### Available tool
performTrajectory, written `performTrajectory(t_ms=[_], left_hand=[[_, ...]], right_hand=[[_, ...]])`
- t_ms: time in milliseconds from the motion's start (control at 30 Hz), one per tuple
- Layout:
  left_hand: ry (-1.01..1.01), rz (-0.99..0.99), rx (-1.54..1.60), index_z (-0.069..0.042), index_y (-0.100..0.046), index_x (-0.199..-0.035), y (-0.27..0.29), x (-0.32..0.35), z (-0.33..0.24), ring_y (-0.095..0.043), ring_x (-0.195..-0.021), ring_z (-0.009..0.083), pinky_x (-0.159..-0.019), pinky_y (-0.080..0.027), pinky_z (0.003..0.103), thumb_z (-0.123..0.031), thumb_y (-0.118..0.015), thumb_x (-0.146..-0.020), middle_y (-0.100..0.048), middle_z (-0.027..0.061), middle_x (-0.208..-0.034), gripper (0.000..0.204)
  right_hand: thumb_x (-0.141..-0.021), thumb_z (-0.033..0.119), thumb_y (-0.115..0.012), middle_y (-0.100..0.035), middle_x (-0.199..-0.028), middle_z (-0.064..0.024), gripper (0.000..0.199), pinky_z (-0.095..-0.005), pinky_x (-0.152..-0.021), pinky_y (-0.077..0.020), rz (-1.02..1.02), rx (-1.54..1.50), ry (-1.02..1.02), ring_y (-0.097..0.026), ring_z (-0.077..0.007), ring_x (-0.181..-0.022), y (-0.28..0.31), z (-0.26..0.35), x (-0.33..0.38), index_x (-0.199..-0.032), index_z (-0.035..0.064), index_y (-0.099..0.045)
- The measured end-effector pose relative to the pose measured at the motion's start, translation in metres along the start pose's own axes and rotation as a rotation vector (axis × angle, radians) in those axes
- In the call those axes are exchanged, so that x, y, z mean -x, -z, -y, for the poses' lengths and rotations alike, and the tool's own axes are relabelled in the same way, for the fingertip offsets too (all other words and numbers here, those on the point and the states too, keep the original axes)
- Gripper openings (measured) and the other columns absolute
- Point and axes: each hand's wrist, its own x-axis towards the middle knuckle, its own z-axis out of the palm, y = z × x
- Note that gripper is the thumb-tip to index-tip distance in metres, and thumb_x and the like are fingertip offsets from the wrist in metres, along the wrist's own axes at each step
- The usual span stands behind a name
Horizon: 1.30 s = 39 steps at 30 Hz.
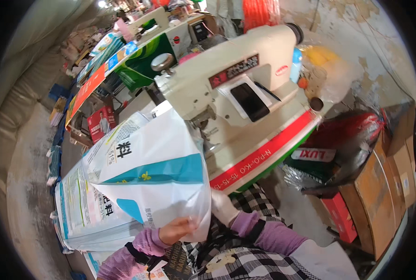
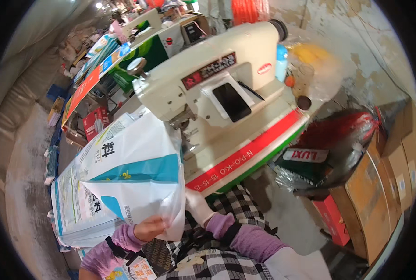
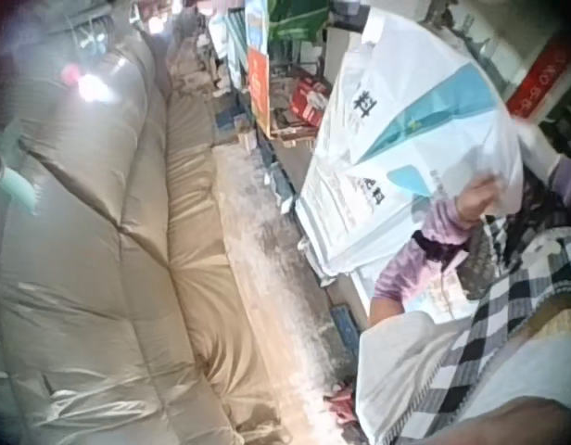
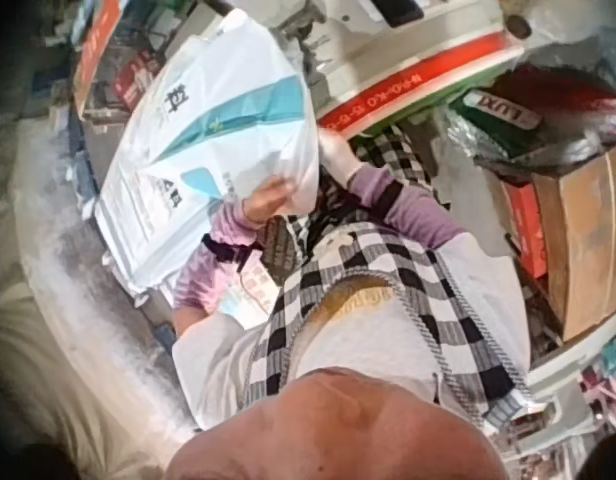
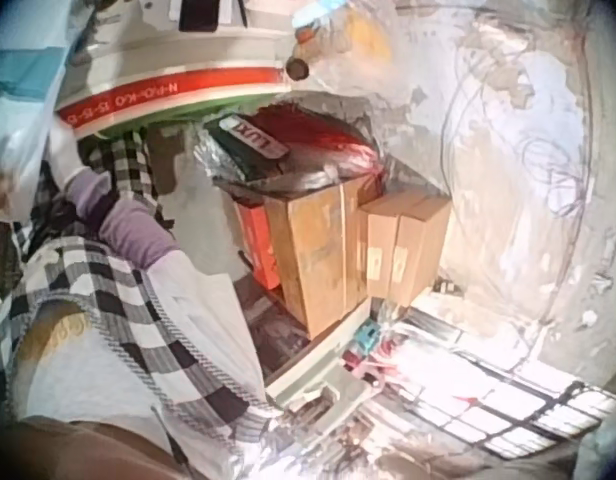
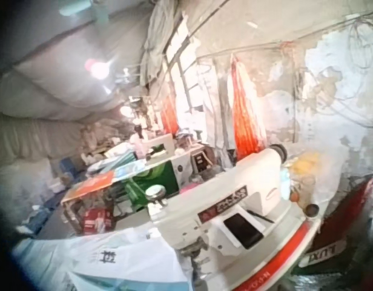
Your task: Picking up individual large industrial bags from a stack and aligning them for entry into an industrial sewing machine.
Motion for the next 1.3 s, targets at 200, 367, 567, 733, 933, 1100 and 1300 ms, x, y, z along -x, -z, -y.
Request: performTrajectory(t_ms=[200,367,567,733,933,1100,1300], left_hand=[[0.085,0.072,-0.243,-0.005,-0.06,-0.115,-0.043,-0.033,-0.066,-0.057,-0.107,0.0212,-0.093,-0.044,0.034,0.003,-0.062,-0.08,-0.062,0.0051,-0.11,0.036],[-0.608,0.173,-1.989,-0.011,-0.065,-0.075,-0.09,-0.064,-0.092,-0.06,-0.076,0.0224,-0.07,-0.046,0.036,-0.011,-0.065,-0.061,-0.06,0.002,-0.073,0.015],[-0.249,0.319,-2.004,-0.005,-0.059,-0.082,-0.089,-0.03,-0.076,-0.064,-0.068,0.0271,-0.065,-0.05,0.039,-0.018,-0.063,-0.068,-0.061,0.0082,-0.062,0.02],[-0.187,0.484,-1.967,-0.006,-0.06,-0.084,-0.091,-0.039,-0.08,-0.064,-0.073,0.0252,-0.067,-0.049,0.038,-0.02,-0.064,-0.07,-0.062,0.0069,-0.063,0.02],[-0.095,0.679,-2.471,-0.022,-0.07,-0.079,-0.062,-0.05,-0.131,-0.061,-0.087,0.0199,-0.096,-0.036,0.044,-0.023,-0.066,-0.071,-0.067,-0.0003,-0.071,0.009],[0.146,0.357,-2.655,-0.023,-0.07,-0.066,-0.068,-0.033,-0.217,-0.064,-0.085,0.0199,-0.106,-0.028,0.044,-0.015,-0.059,-0.074,-0.066,0.0013,-0.065,0.016],[-0.004,0.709,-2.328,-0.012,-0.069,-0.063,-0.065,-0.022,-0.21,-0.066,-0.065,0.0258,-0.096,-0.043,0.037,-0.029,-0.064,-0.071,-0.064,0.0081,-0.057,0.019]], right_hand=[[-0.095,0.02,-0.05,-0.062,-0.105,-0.0054,0.028,-0.0278,-0.085,-0.0465,-0.175,0.173,0.106,-0.058,-0.0132,-0.098,-0.002,0.01,0.023,-0.117,0.0031,-0.056],[-0.091,0.009,-0.045,-0.064,-0.107,-0.0157,0.034,-0.0332,-0.082,-0.0493,-0.131,1.118,0.413,-0.064,-0.0275,-0.096,0.003,-0.014,0.046,-0.123,-0.0003,-0.052],[-0.091,0.015,-0.048,-0.063,-0.097,-0.0256,0.039,-0.0413,-0.077,-0.0496,-0.263,0.785,0.212,-0.062,-0.0394,-0.092,-0.014,0.01,0.076,-0.127,0.0012,-0.047],[-0.09,0.021,-0.049,-0.063,-0.082,-0.0233,0.045,-0.0488,-0.068,-0.0478,-0.394,1.04,0.259,-0.061,-0.0412,-0.076,-0.008,0.006,0.039,-0.133,0.0063,-0.044],[-0.089,0.02,-0.051,-0.059,-0.079,-0.025,0.049,-0.0411,-0.065,-0.0494,-0.427,1.055,0.129,-0.062,-0.039,-0.073,-0.01,0.001,0.048,-0.137,0.0117,-0.042],[-0.089,0.016,-0.051,-0.057,-0.076,-0.025,0.048,-0.0373,-0.064,-0.0502,-0.447,1.059,0.166,-0.062,-0.0379,-0.067,-0.013,0.012,0.053,-0.137,0.0145,-0.043],[-0.087,0.017,-0.055,-0.059,-0.08,-0.0236,0.048,-0.0344,-0.066,-0.0504,-0.425,1.029,0.153,-0.064,-0.0322,-0.069,-0.008,0.023,0.054,-0.135,0.0117,-0.046]])
